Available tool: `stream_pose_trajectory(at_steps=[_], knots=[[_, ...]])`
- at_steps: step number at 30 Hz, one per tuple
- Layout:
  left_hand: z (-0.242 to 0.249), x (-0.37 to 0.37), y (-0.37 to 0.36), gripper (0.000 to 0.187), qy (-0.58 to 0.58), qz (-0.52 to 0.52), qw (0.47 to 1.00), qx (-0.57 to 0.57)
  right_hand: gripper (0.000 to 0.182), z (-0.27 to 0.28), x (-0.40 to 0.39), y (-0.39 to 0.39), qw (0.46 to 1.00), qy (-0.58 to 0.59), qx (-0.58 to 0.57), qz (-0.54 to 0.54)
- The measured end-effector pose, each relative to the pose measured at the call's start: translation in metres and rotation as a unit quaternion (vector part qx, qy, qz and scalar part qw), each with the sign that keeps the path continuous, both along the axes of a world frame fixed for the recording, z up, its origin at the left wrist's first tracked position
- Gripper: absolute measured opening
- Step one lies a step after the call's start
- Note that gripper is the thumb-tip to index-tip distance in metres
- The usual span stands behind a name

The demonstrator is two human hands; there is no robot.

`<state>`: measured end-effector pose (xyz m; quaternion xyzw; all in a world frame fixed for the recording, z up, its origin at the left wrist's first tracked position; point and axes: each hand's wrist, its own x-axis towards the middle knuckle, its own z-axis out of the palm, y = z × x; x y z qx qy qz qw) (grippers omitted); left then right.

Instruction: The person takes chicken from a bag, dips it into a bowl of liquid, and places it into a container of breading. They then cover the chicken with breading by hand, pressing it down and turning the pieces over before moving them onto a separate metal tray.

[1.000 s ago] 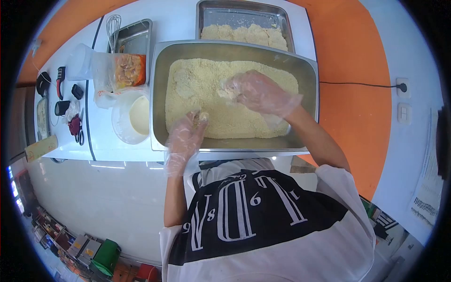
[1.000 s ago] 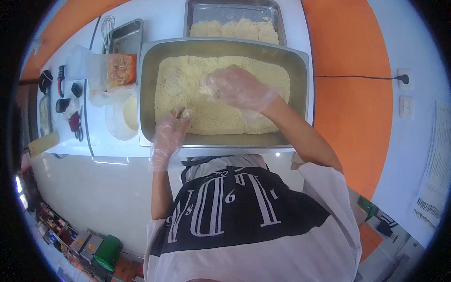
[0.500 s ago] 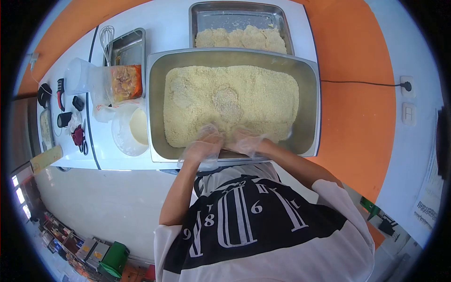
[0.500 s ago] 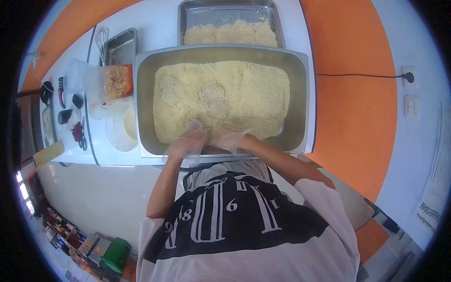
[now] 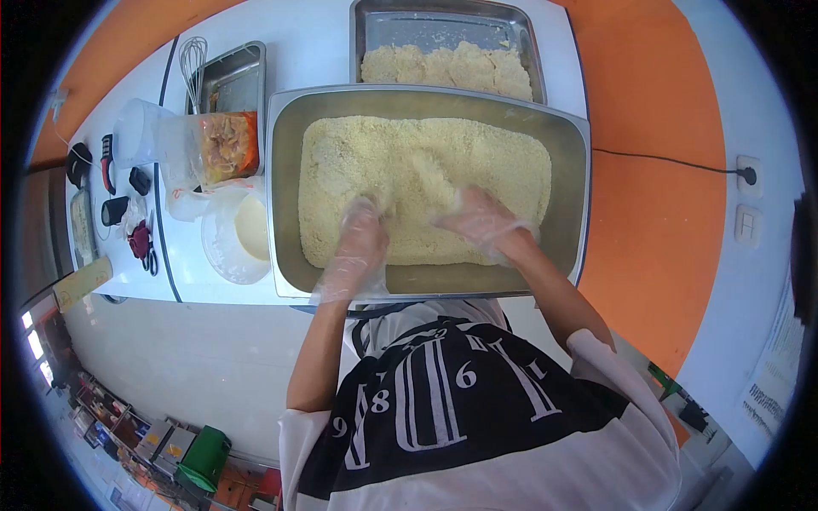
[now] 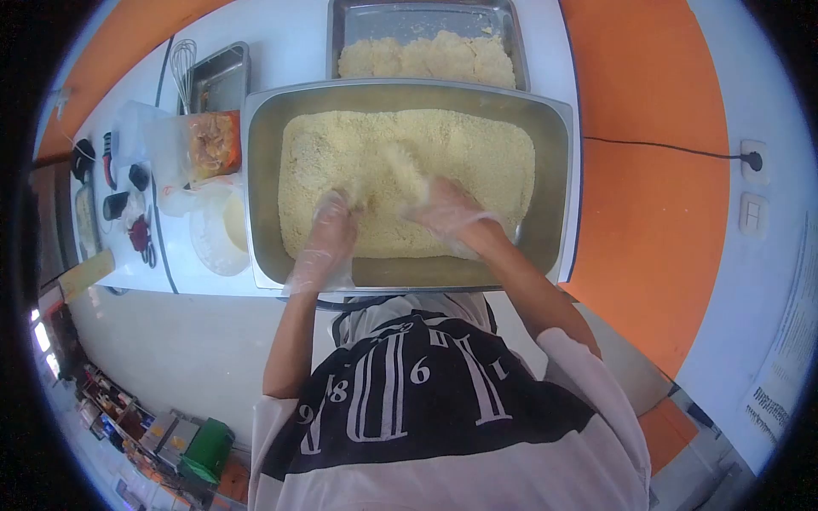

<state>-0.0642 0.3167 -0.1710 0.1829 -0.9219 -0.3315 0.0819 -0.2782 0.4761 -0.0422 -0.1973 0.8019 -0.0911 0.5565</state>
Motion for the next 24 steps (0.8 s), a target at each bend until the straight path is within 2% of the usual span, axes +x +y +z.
stream_pose_trajectory(at_steps=[1, 2, 3, 4, 5, 6, 7, 9, 10, 11, 12, 13, 14, 15, 17, 18, 19, 20, 21, 22, 23, 24], knots=[[0.001, 0.016, 0.009, 0.041, -0.073, -0.053, 0.994, -0.062, 0.068, -0.01, 0.007, 0.012, 1.0, -0.001, 0.001, 0.003], [-0.001, 0.025, 0.015, 0.043, -0.145, -0.106, 0.976, -0.122, 0.07, -0.031, 0.023, 0.031, 0.997, 0.068, -0.017, 0.018], [0.007, 0.023, 0.019, 0.043, -0.146, -0.107, 0.976, -0.12, 0.072, -0.051, 0.038, 0.046, 0.99, 0.135, -0.033, 0.031], [0.023, 0.014, 0.025, 0.046, -0.269, -0.146, 0.952, -0.006, 0.072, -0.068, 0.051, 0.051, 0.99, 0.134, -0.03, 0.029], [0.039, 0.007, 0.031, 0.051, -0.384, -0.181, 0.899, 0.108, 0.062, -0.082, 0.065, 0.052, 0.984, 0.111, -0.123, 0.058], [0.052, -0.001, 0.035, 0.051, -0.384, -0.184, 0.898, 0.109, 0.052, -0.088, 0.073, 0.051, 0.969, 0.088, -0.216, 0.087], [0.065, -0.009, 0.036, 0.05, -0.389, -0.218, 0.885, 0.132, 0.052, -0.083, 0.072, 0.049, 0.969, 0.09, -0.215, 0.086], [0.062, -0.012, 0.033, 0.049, -0.391, -0.249, 0.873, 0.153, 0.047, -0.067, 0.066, 0.04, 0.995, -0.011, -0.09, 0.044], [0.049, -0.01, 0.031, 0.049, -0.332, -0.273, 0.887, 0.168, 0.047, -0.057, 0.058, 0.033, 0.995, -0.008, -0.091, 0.045], [0.036, -0.008, 0.03, 0.048, -0.272, -0.296, 0.897, 0.183, 0.052, -0.047, 0.049, 0.025, 0.995, -0.04, -0.064, 0.064], [0.039, -0.014, 0.031, 0.048, -0.271, -0.296, 0.897, 0.185, 0.059, -0.043, 0.042, 0.019, 0.993, -0.073, -0.035, 0.083], [0.047, -0.021, 0.035, 0.047, -0.269, -0.161, 0.91, 0.27, 0.059, -0.043, 0.037, 0.02, 0.993, -0.075, -0.031, 0.083], [0.051, -0.023, 0.039, 0.047, -0.261, -0.022, 0.899, 0.35, 0.055, -0.044, 0.032, 0.024, 0.995, -0.073, -0.075, 0.005], [0.05, -0.018, 0.041, 0.047, -0.261, -0.021, 0.898, 0.354, 0.052, -0.043, 0.029, 0.025, 0.988, -0.068, -0.119, -0.072], [0.048, -0.01, 0.04, 0.053, -0.159, 0.007, 0.97, 0.181, 0.048, -0.012, 0.021, 0.01, 0.992, -0.023, -0.116, -0.036], [0.051, -0.004, 0.038, 0.053, -0.157, 0.009, 0.97, 0.184, 0.045, -0.002, 0.019, 0.003, 0.993, 0.019, -0.114, -0.005], [0.057, 0.002, 0.034, 0.054, -0.094, 0.002, 0.987, 0.133, 0.045, -0.008, 0.02, 0.002, 0.993, 0.021, -0.112, -0.003], [0.063, 0.01, 0.029, 0.055, -0.031, -0.005, 0.996, 0.082, 0.054, -0.023, 0.022, 0.005, 0.973, 0.143, -0.179, 0.024], [0.074, 0.015, 0.023, 0.055, -0.029, -0.003, 0.996, 0.087, 0.063, -0.04, 0.024, 0.008, 0.933, 0.261, -0.242, 0.051], [0.087, 0.021, 0.015, 0.055, -0.059, -0.002, 0.998, 0.032, 0.063, -0.063, 0.018, 0.007, 0.934, 0.261, -0.237, 0.054], [0.093, 0.028, 0.01, 0.056, -0.089, -0.002, 0.996, -0.022, 0.073, -0.09, 0.005, -0.001, 0.822, 0.417, -0.277, 0.269], [0.091, 0.039, 0.007, 0.056, -0.087, -0.001, 0.996, -0.014, 0.084, -0.107, -0.005, -0.011, 0.642, 0.534, -0.296, 0.464]])
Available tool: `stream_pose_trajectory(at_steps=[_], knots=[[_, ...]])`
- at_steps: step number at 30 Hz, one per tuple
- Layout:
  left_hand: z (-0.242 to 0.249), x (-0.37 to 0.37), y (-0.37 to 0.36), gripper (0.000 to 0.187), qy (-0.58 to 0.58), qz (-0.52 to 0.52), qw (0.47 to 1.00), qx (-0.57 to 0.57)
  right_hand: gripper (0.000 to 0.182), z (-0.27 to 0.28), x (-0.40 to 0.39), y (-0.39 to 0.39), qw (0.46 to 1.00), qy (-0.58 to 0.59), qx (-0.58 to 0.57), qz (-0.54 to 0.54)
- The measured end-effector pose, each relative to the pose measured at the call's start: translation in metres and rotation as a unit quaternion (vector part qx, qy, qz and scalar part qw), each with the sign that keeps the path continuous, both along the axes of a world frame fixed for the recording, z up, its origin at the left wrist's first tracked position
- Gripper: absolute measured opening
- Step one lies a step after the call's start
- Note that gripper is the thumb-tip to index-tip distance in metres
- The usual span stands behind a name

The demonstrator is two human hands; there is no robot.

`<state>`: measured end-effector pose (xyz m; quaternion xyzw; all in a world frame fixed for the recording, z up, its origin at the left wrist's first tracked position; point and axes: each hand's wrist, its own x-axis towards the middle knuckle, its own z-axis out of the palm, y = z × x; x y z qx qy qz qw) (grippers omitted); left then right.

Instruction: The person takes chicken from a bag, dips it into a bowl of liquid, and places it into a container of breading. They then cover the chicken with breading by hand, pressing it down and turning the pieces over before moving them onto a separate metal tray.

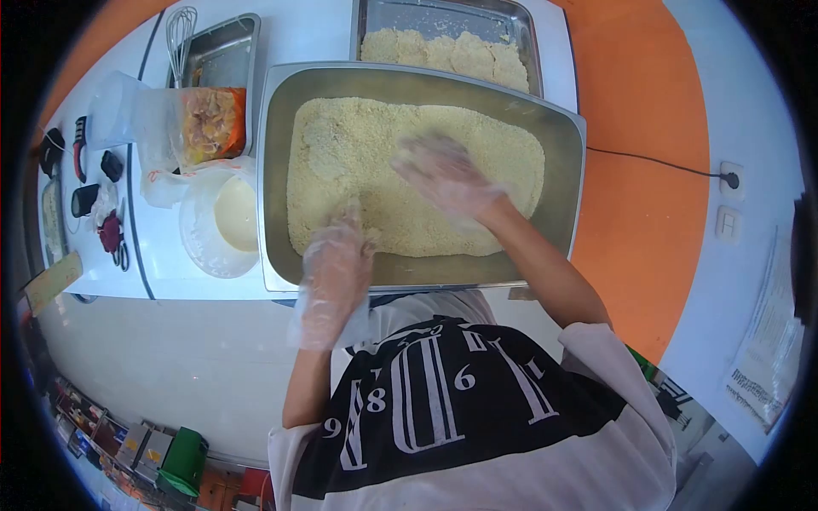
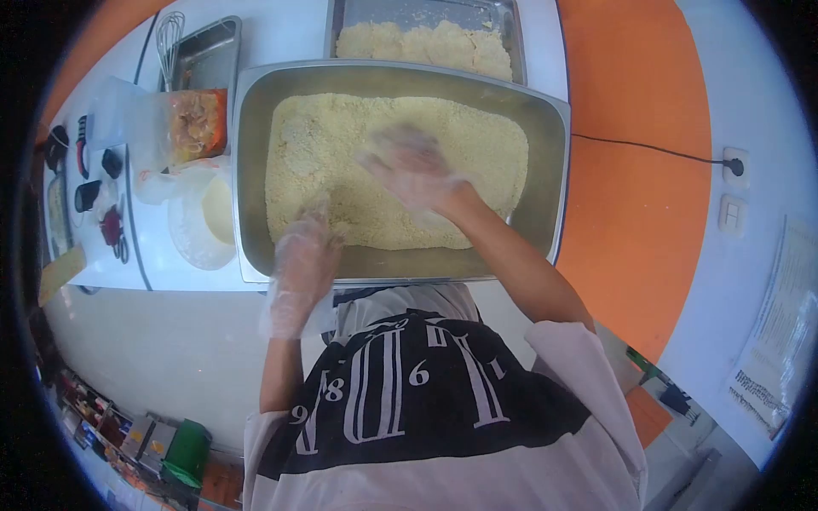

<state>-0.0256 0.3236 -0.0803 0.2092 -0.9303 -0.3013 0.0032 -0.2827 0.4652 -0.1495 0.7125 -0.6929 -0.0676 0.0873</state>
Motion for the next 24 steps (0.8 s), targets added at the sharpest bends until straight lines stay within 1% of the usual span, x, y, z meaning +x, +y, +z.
stream_pose_trajectory(at_steps=[1, 2, 3, 4, 5, 6, 7, 9, 11, 12, 13, 15, 17, 19, 21, 24], knots=[[-0.003, 0.012, -0.003, 0.056, -0.032, -0.007, 0.999, -0.028, 0.084, -0.009, 0.003, -0.024, 1.0, 0.001, 0.009, 0.001], [-0.007, 0.02, -0.003, 0.057, -0.065, -0.014, 0.996, -0.054, 0.086, -0.02, 0.014, -0.055, 0.979, -0.151, 0.016, -0.138], [0.004, 0.02, -0.002, 0.057, -0.069, -0.016, 0.997, -0.039, 0.088, -0.027, 0.025, -0.068, 0.914, -0.297, 0.027, -0.276], [0.023, 0.014, -0.005, 0.054, -0.082, -0.011, 0.997, -0.005, 0.088, -0.029, 0.03, -0.067, 0.912, -0.296, 0.041, -0.28], [0.031, 0.006, -0.011, 0.052, -0.092, -0.003, 0.995, 0.029, 0.091, -0.031, 0.032, -0.068, 0.92, -0.281, 0.016, -0.273], [0.03, 0.004, -0.013, 0.052, -0.093, 0.004, 0.995, 0.047, 0.093, -0.033, 0.032, -0.068, 0.927, -0.266, -0.003, -0.263], [0.031, 0.008, -0.011, 0.051, -0.074, 0.014, 0.996, 0.052, 0.093, -0.03, 0.04, -0.061, 0.926, -0.267, 0.023, -0.267], [0.025, 0.007, -0.013, 0.05, -0.046, 0.038, 0.997, 0.052, 0.096, -0.027, 0.039, -0.073, 0.936, -0.229, 0.022, -0.266], [0.025, 0.008, -0.013, 0.049, -0.069, 0.023, 0.997, 0.035, 0.098, -0.031, 0.039, -0.074, 0.942, -0.218, 0.021, -0.255], [0.023, 0.012, -0.012, 0.049, -0.062, 0.021, 0.997, 0.037, 0.101, -0.028, 0.043, -0.069, 0.944, -0.209, 0.015, -0.254], [0.02, 0.014, -0.01, 0.049, -0.042, 0.02, 0.998, 0.041, 0.101, -0.025, 0.045, -0.067, 0.946, -0.201, 0.011, -0.255], [0.017, 0.023, -0.006, 0.049, -0.011, 0.027, 0.999, 0.036, 0.1, -0.018, 0.042, -0.074, 0.934, -0.224, 0.067, -0.269], [0.013, 0.027, -0.006, 0.05, 0.067, 0.027, 0.997, -0.005, 0.103, -0.011, 0.039, -0.075, 0.943, -0.195, 0.074, -0.257], [0.01, 0.033, -0.007, 0.049, 0.081, 0.035, 0.996, -0.016, 0.106, -0.009, 0.039, -0.088, 0.949, -0.179, 0.094, -0.241], [0.007, 0.038, -0.002, 0.048, 0.077, 0.029, 0.997, -0.012, 0.112, -0.018, 0.047, -0.09, 0.96, -0.203, 0.074, -0.176], [0.007, 0.034, 0.001, 0.049, 0.049, 0.032, 0.998, -0.005, 0.114, -0.017, 0.048, -0.089, 0.96, -0.202, 0.077, -0.18]])
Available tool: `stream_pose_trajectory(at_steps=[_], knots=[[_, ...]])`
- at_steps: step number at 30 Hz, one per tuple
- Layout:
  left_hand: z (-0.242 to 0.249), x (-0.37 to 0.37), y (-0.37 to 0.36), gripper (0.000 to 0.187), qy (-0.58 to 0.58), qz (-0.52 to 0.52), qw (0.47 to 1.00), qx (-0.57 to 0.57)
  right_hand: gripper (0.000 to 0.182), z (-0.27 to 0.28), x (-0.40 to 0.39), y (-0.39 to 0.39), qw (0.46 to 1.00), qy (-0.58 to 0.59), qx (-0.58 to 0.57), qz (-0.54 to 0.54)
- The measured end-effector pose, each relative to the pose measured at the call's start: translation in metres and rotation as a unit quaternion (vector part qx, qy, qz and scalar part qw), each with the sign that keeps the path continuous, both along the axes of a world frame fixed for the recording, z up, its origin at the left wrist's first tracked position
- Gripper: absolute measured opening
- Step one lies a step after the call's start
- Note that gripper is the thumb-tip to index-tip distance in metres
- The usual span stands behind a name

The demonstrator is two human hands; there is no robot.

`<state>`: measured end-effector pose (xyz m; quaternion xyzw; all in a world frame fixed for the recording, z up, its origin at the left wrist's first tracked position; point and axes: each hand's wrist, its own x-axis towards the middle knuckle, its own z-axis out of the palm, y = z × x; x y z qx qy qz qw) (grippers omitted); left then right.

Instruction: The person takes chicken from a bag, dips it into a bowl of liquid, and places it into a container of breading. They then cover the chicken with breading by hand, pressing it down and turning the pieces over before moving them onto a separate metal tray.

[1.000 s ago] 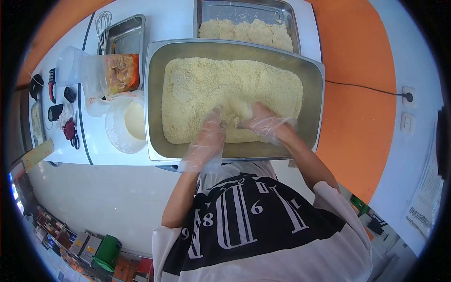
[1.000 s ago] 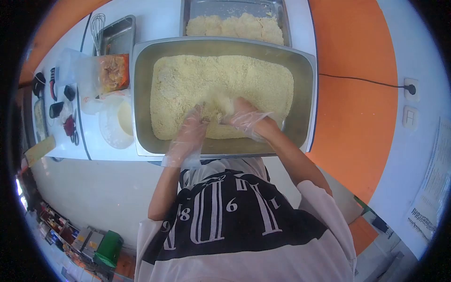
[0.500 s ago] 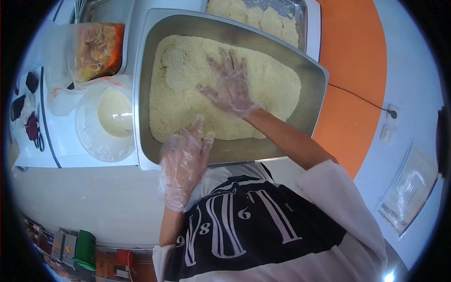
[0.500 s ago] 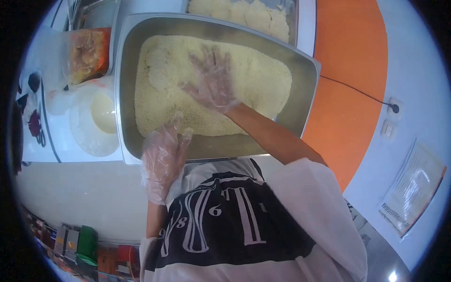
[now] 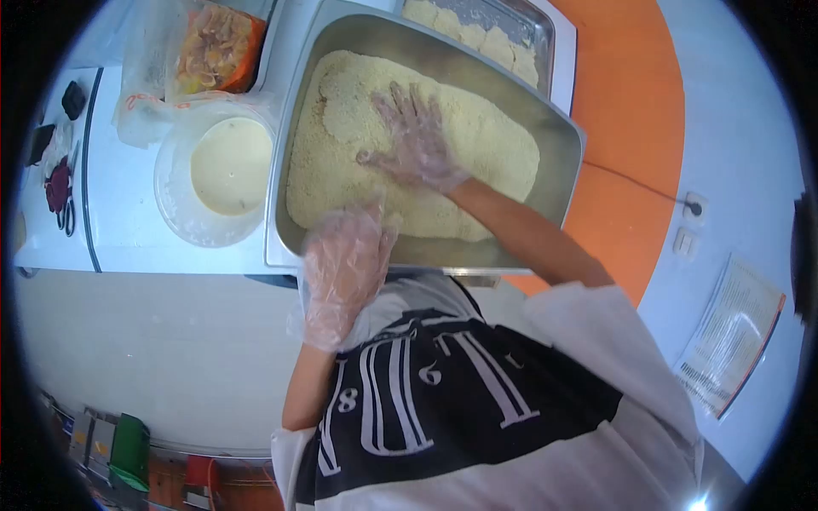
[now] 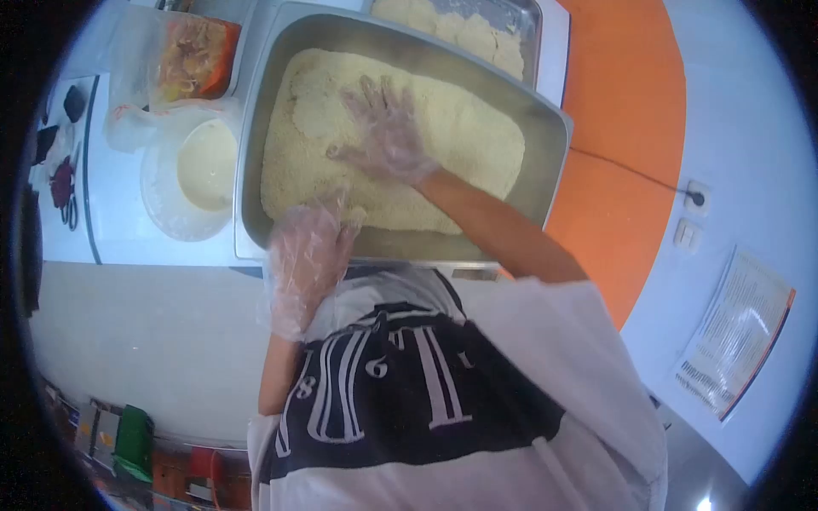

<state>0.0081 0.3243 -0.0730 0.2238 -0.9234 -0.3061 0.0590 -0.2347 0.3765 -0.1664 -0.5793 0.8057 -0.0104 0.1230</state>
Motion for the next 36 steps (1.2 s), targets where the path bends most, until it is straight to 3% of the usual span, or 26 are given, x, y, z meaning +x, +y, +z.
stream_pose_trajectory(at_steps=[4, 7, 9, 10, 19, 22, 24, 26, 31, 36], knots=[[0.001, -0.005, -0.001, 0.049, -0.019, 0.012, 0.999, -0.031, 0.111, -0.001, -0.008, 0.006, 0.999, -0.036, -0.007, 0.002], [-0.003, -0.005, -0.003, 0.05, -0.013, 0.006, 0.999, -0.034, 0.107, 0.011, -0.017, 0.036, 0.991, -0.099, -0.088, -0.027], [0.0, -0.004, -0.001, 0.051, -0.017, -0.004, 0.999, -0.027, 0.104, 0.008, -0.002, 0.067, 0.999, 0.004, 0.023, 0.042], [0.006, -0.005, -0.004, 0.052, -0.033, -0.01, 0.999, -0.007, 0.104, 0.004, -0.002, 0.07, 0.999, -0.004, 0.027, 0.04], [0.009, -0.01, -0.002, 0.049, -0.058, -0.012, 0.998, -0.01, 0.092, -0.002, -0.003, 0.069, 0.998, -0.002, -0.05, 0.037], [0.012, -0.009, -0.006, 0.05, -0.059, -0.007, 0.998, -0.01, 0.084, -0.009, -0.005, 0.047, 0.997, -0.052, -0.061, -0.015], [0.012, -0.004, -0.003, 0.05, -0.066, -0.01, 0.998, 0.007, 0.081, -0.029, 0.01, 0.025, 0.987, 0.012, -0.093, -0.128], [0.006, -0.006, -0.003, 0.049, 0.001, 0.013, 0.999, -0.036, 0.08, -0.024, 0.012, 0.02, 0.989, 0.002, -0.09, -0.121], [0.002, -0.015, -0.004, 0.048, -0.035, 0.022, 0.999, -0.016, 0.079, -0.021, 0.021, 0.025, 0.985, 0.023, -0.106, -0.135], [0.004, -0.004, -0.005, 0.042, 0.038, 0.017, 0.995, -0.09, 0.077, -0.022, 0.01, 0.038, 0.982, -0.071, -0.131, -0.115]])
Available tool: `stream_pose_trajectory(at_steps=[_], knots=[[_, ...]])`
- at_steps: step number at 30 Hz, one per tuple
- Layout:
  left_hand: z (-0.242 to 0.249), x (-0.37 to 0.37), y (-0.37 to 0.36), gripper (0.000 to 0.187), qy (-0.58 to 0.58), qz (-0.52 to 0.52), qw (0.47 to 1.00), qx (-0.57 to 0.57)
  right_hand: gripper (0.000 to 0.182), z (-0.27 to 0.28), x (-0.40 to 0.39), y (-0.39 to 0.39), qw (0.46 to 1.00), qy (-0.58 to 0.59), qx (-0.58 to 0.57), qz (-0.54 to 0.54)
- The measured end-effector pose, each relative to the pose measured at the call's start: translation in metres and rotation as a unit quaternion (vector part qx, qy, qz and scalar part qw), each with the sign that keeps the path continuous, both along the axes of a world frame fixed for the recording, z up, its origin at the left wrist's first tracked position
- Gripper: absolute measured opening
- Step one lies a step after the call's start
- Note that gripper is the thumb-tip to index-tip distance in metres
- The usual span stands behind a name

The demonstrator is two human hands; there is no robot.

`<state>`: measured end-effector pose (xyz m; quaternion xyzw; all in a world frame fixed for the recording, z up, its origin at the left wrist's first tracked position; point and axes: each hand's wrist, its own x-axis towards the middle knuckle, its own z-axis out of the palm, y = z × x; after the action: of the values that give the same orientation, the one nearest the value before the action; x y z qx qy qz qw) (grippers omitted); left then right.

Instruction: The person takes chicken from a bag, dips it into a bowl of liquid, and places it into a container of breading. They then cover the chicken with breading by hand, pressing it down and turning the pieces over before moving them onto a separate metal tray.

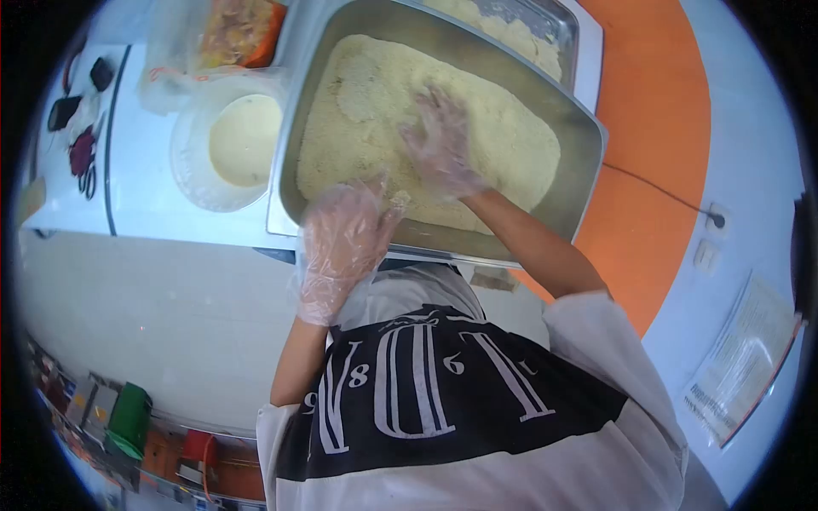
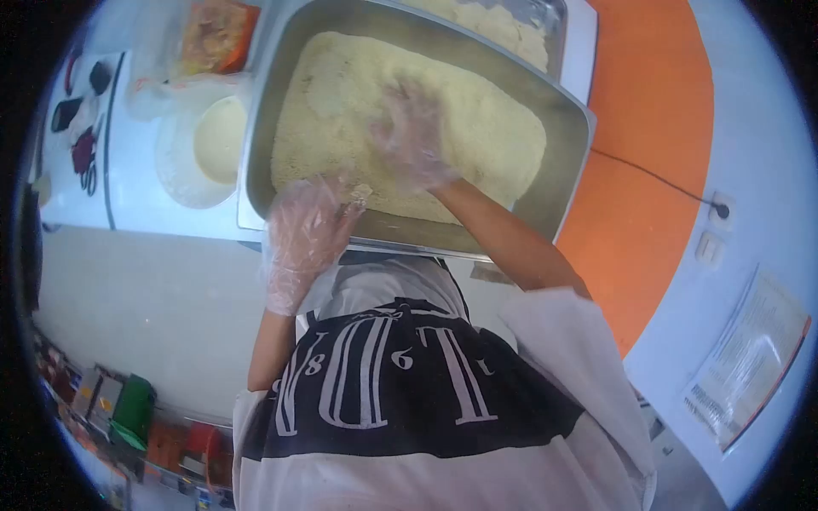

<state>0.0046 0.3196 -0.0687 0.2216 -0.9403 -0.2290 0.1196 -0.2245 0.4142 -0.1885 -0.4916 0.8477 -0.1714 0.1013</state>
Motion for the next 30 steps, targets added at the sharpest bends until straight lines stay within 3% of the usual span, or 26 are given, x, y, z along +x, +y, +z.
stream_pose_trajectory(at_steps=[4, 7, 10, 12, 13, 15, 19, 21, 24, 27, 30], knots=[[-0.005, -0.002, 0.005, 0.036, 0.021, 0.041, 0.998, 0.053, 0.073, -0.002, -0.004, 0.019, 0.993, 0.054, 0.005, 0.109], [-0.001, -0.008, 0.01, 0.033, 0.021, 0.092, 0.993, 0.065, 0.075, -0.012, -0.007, 0.019, 0.992, 0.087, 0.012, 0.095], [0.003, -0.015, 0.008, 0.033, 0.015, 0.102, 0.993, 0.055, 0.072, -0.011, -0.028, 0.018, 0.995, 0.042, -0.02, 0.09], [0.001, -0.014, 0.013, 0.034, -0.012, 0.098, 0.994, 0.057, 0.072, -0.015, -0.048, 0.017, 0.989, -0.15, -0.003, 0.001], [0.001, -0.008, 0.009, 0.034, -0.009, 0.104, 0.993, 0.058, 0.072, 0.01, -0.048, 0.005, 0.989, -0.147, -0.001, 0.007], [0.0, -0.009, 0.011, 0.035, 0.036, 0.137, 0.989, 0.052, 0.071, 0.057, -0.061, -0.006, 0.949, -0.25, 0.182, 0.063], [-0.002, -0.008, 0.016, 0.036, 0.068, 0.143, 0.987, -0.017, 0.073, 0.085, -0.078, -0.007, 0.931, -0.214, 0.219, 0.198], [0.001, -0.01, 0.018, 0.037, 0.046, 0.167, 0.985, 0.018, 0.062, 0.101, -0.079, -0.007, 0.91, -0.186, 0.265, 0.261], [0.003, -0.014, 0.019, 0.036, 0.013, 0.183, 0.983, 0.023, 0.055, 0.075, -0.088, 0.012, 0.931, -0.199, 0.162, 0.26], [0.001, -0.014, 0.018, 0.035, -0.002, 0.175, 0.984, 0.025, 0.048, 0.062, -0.093, 0.02, 0.934, -0.229, 0.13, 0.241], [-0.004, -0.013, 0.017, 0.032, 0.017, 0.161, 0.987, 0.001, 0.043, 0.106, -0.082, 0.017, 0.927, -0.268, 0.154, 0.211]])
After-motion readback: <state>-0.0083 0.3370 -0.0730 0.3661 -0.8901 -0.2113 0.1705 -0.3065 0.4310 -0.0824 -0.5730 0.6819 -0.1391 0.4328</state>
